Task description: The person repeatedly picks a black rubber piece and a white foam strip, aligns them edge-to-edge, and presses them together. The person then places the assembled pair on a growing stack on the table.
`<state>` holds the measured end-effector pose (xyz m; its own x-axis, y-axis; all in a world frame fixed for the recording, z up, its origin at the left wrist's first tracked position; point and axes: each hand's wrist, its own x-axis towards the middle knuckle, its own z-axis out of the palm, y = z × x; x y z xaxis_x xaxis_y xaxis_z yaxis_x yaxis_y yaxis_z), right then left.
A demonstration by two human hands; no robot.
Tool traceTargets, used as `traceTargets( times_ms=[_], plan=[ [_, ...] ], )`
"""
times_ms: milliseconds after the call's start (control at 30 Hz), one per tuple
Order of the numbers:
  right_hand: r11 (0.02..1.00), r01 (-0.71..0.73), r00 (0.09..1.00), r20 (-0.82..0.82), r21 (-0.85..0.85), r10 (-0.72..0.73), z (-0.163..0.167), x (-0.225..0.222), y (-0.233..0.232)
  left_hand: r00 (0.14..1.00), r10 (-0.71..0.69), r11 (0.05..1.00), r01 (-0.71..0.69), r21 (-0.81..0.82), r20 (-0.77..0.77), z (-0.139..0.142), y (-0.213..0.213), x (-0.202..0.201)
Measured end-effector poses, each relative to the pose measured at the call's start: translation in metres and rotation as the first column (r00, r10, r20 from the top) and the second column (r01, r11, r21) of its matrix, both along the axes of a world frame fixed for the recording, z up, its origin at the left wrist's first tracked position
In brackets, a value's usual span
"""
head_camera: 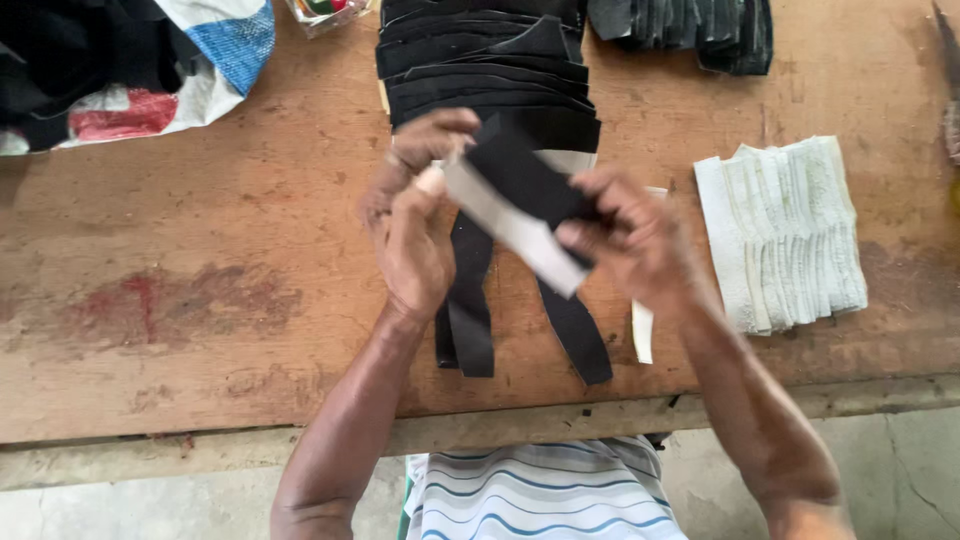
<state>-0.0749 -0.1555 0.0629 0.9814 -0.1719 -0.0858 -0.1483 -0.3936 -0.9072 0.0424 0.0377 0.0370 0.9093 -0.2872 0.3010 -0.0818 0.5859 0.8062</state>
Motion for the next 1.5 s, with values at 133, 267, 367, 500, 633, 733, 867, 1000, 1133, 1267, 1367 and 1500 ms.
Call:
traceTargets(
  times_ms=[133, 267, 367, 500, 633, 733, 867, 1000, 1133, 1267, 1367, 1500],
  plan=[
    [0.955, -0.046, 0.935, 0.325, -0.292, 0.145, 0.019, 0.036, -0.035, 0.968, 0.235, 0.952, -0.211, 0.222, -0.084, 0.006, 0.007, 0.018],
    [0.915, -0.154, 0.968, 0.128, -0.372, 0.215, 0.024, 0.065, -0.036, 0.901, 0.286, 0.674, -0.430, 0.600, 0.325, 0.000, 0.005, 0.023],
    [0.805, -0.239, 0.912, 0.158, -0.544, 0.378, 0.010, 0.081, -0.026, 0.852, 0.253, 0.597, -0.510, 0.619, 0.459, -0.007, 0.005, 0.019],
    [0.741, -0.142, 0.930, 0.169, -0.656, 0.328, -0.021, 0.090, -0.019, 0.927, 0.020, 0.569, -0.320, 0.758, 0.375, -0.016, 0.003, 0.020],
    [0.726, 0.036, 0.934, 0.281, -0.686, 0.220, -0.045, 0.103, -0.016, 0.910, -0.185, 0.378, -0.283, 0.881, 0.372, -0.020, -0.005, 0.010],
    [0.607, 0.144, 0.901, 0.358, -0.781, 0.246, -0.046, 0.102, -0.017, 0.773, -0.212, 0.407, -0.486, 0.773, 0.598, -0.017, -0.008, 0.003],
    [0.618, 0.188, 0.890, 0.398, -0.763, 0.221, -0.031, 0.084, -0.016, 0.880, -0.246, 0.386, -0.296, 0.874, 0.407, -0.004, -0.005, 0.005],
    [0.788, 0.063, 0.978, 0.195, -0.612, 0.073, -0.015, 0.040, -0.012, 0.939, -0.331, 0.188, -0.037, 0.982, 0.099, 0.003, 0.006, 0.011],
    [0.797, 0.009, 0.988, 0.127, -0.604, 0.085, -0.007, 0.006, -0.013, 0.854, -0.409, 0.307, -0.203, 0.930, 0.322, -0.002, 0.002, 0.008],
    [0.811, 0.068, 0.997, 0.010, -0.581, -0.077, 0.005, -0.020, -0.030, 0.743, -0.521, 0.355, -0.257, 0.899, 0.419, -0.011, -0.017, -0.011],
    [0.843, 0.173, 0.962, -0.098, -0.509, -0.257, 0.009, -0.035, -0.040, 0.702, -0.594, 0.314, -0.247, 0.917, 0.393, -0.012, -0.028, -0.028],
    [0.604, -0.003, 0.958, -0.175, -0.797, -0.226, 0.001, -0.046, -0.038, 0.670, -0.606, 0.446, -0.161, 0.881, 0.429, -0.008, -0.024, -0.035]
  ],
)
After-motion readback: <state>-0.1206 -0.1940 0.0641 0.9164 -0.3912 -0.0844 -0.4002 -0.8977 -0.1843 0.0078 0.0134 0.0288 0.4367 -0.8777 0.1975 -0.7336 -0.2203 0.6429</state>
